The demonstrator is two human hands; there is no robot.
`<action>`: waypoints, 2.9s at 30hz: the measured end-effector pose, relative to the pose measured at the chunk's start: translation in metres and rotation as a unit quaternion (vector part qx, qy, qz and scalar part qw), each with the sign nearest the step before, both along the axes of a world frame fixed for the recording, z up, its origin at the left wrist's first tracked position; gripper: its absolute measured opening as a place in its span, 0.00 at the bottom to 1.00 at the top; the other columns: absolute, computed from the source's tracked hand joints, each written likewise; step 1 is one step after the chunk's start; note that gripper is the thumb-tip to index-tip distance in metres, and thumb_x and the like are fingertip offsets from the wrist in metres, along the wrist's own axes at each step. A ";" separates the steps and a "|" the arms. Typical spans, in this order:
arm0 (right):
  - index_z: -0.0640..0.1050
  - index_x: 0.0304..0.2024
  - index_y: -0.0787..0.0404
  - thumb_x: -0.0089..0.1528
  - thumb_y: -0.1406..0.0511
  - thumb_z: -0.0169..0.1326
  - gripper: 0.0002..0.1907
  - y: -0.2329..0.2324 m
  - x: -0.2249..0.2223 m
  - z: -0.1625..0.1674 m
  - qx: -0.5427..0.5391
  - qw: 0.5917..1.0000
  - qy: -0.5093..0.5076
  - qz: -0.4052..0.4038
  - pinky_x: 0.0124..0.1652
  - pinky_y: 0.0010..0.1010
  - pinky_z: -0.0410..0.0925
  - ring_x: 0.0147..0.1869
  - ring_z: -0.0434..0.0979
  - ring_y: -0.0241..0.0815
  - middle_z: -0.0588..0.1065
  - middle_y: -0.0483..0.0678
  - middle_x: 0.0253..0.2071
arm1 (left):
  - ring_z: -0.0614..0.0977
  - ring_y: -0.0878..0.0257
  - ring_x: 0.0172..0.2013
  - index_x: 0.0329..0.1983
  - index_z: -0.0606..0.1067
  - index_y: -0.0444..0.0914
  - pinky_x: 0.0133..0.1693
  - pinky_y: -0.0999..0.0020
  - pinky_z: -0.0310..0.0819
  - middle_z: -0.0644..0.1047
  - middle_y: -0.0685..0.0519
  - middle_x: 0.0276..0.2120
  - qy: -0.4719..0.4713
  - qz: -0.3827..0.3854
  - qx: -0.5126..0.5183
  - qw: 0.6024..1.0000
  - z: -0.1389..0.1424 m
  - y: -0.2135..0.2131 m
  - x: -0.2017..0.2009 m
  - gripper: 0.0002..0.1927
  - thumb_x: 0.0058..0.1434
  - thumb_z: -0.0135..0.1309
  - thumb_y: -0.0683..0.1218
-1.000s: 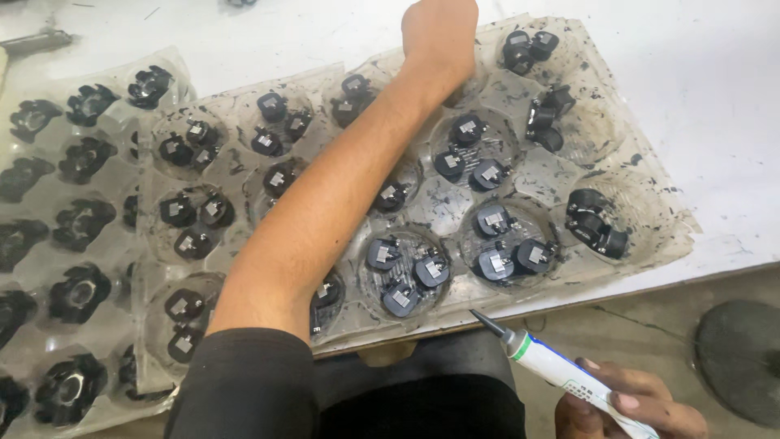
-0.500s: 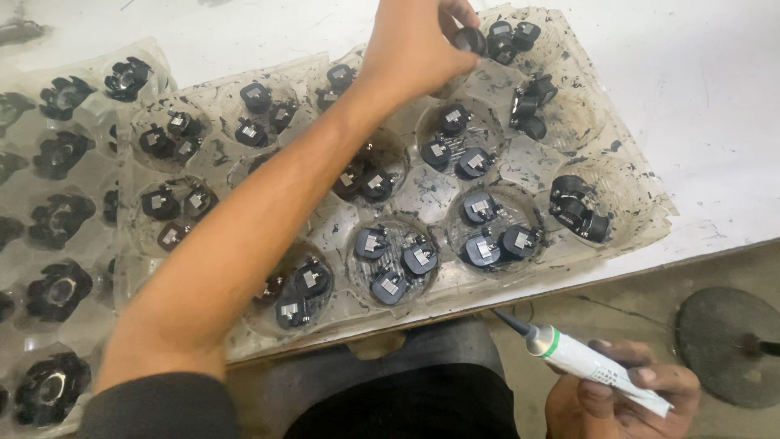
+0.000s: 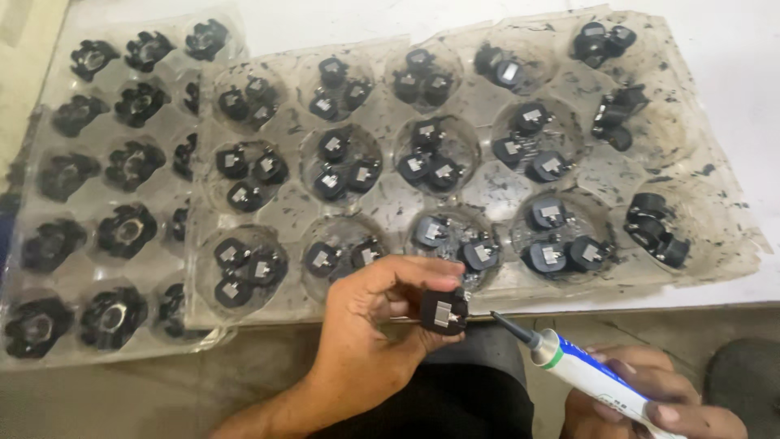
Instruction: The person sits at a workbench with trays of black plastic plug components. They pick up one component at a time, squeeze adhesive from a tube onto each part, and place it back into the tray, occasionally wiping the tube nozzle with a blue cloth.
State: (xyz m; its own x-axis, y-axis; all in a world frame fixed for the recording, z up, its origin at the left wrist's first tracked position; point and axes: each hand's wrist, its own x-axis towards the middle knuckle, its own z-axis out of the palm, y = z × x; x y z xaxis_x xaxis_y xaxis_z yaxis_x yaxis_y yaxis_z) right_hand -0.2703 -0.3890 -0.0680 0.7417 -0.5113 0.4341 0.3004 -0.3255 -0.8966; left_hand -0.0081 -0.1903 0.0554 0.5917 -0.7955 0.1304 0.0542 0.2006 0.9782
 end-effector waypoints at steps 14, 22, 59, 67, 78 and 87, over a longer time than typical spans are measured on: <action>0.69 0.44 0.55 0.58 0.70 0.62 0.17 0.016 0.025 -0.064 -0.134 0.961 -0.188 -0.150 0.42 0.47 0.82 0.41 0.80 0.53 0.71 0.55 0.36 | 0.85 0.63 0.45 0.55 0.76 0.30 0.49 0.66 0.88 0.80 0.49 0.46 0.025 0.084 -0.018 0.996 -0.026 0.014 -0.016 0.19 0.62 0.54 0.25; 0.73 0.53 0.66 0.67 0.60 0.54 0.18 -0.048 -0.004 -0.043 -0.167 0.970 -0.053 0.168 0.57 0.61 0.77 0.47 0.87 0.62 0.80 0.63 0.40 | 0.84 0.64 0.46 0.58 0.76 0.30 0.51 0.67 0.86 0.79 0.49 0.46 0.024 0.070 -0.019 0.997 -0.028 0.017 -0.014 0.22 0.61 0.58 0.26; 0.72 0.47 0.71 0.71 0.58 0.47 0.19 -0.002 0.007 0.001 -0.116 0.992 0.007 0.042 0.56 0.50 0.79 0.51 0.82 0.59 0.70 0.55 0.45 | 0.80 0.62 0.53 0.64 0.72 0.31 0.57 0.60 0.82 0.77 0.48 0.58 0.327 -0.065 -0.149 0.931 -0.068 0.022 -0.036 0.23 0.67 0.61 0.38; 0.70 0.55 0.54 0.71 0.60 0.49 0.11 -0.004 -0.006 -0.023 -0.172 0.983 -0.060 0.030 0.55 0.51 0.81 0.54 0.82 0.52 0.73 0.53 0.48 | 0.82 0.61 0.45 0.66 0.72 0.29 0.53 0.61 0.82 0.78 0.48 0.48 0.341 -0.060 -0.125 0.930 -0.070 0.027 -0.036 0.23 0.70 0.60 0.41; 0.66 0.52 0.53 0.62 0.66 0.62 0.21 0.018 0.014 0.019 -0.247 0.967 0.007 -0.066 0.53 0.50 0.78 0.52 0.80 0.55 0.75 0.55 0.47 | 0.82 0.62 0.41 0.62 0.73 0.30 0.51 0.59 0.83 0.78 0.44 0.57 0.379 -0.056 -0.156 0.911 -0.071 0.030 -0.035 0.22 0.68 0.61 0.44; 0.63 0.57 0.57 0.63 0.67 0.54 0.21 -0.012 -0.008 0.005 -0.090 0.987 -0.065 -0.114 0.54 0.45 0.78 0.53 0.80 0.52 0.75 0.59 0.49 | 0.86 0.61 0.46 0.53 0.75 0.31 0.47 0.68 0.87 0.81 0.48 0.46 0.064 0.010 -0.001 0.998 -0.027 -0.022 0.052 0.25 0.51 0.64 0.30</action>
State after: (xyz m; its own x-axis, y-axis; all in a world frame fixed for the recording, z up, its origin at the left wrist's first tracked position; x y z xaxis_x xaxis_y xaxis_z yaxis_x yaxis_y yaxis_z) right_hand -0.2779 -0.4015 -0.0629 0.5487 -0.5644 0.6167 0.3093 -0.5483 -0.7770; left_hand 0.0440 -0.2122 0.0286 0.6192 -0.7833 0.0545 0.1746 0.2050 0.9631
